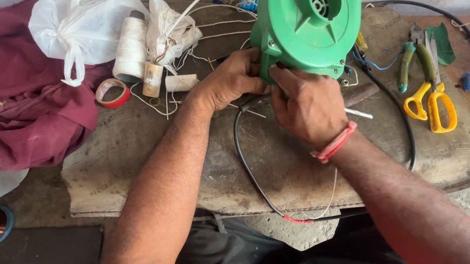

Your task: The person assembles a green leaf blower on a workbench. They align the housing halves, insert screws, and tighten them with a screwdriver. Finally, they attach the black nozzle tube to the blower body.

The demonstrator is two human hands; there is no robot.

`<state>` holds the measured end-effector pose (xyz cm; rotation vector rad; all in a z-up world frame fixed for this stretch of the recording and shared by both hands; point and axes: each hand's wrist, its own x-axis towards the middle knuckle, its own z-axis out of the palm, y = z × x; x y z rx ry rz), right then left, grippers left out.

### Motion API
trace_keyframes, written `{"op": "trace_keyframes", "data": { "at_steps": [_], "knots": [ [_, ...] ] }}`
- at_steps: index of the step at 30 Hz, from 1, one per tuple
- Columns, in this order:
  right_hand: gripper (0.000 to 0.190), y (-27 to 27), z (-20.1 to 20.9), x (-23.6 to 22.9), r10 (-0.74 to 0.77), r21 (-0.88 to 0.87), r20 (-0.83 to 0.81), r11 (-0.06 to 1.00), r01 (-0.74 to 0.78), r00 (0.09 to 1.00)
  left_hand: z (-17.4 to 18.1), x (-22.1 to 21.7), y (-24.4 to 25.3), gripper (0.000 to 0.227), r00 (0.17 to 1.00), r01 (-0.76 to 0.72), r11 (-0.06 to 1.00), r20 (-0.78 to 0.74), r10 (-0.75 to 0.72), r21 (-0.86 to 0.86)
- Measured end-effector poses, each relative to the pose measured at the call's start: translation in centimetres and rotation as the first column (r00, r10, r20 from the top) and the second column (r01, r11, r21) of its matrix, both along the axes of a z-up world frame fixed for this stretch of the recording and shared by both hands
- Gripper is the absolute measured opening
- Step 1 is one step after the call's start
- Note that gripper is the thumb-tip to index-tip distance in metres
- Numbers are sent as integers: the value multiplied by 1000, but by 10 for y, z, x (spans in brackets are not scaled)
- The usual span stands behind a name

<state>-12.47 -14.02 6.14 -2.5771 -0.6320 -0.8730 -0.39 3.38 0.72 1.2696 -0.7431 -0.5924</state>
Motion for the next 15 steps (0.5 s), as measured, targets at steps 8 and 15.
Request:
{"op": "trace_keyframes", "data": {
  "at_steps": [8,15],
  "knots": [
    [68,-28,19,-10,148,54,-301,989,-138,942,2,-4,-8,54,993,-108,988,-26,112,110],
    [43,-67,52,-32,267,-53,-274,955,-291,924,1,-3,-8,65,991,-134,987,38,131,87]
  ]
}}
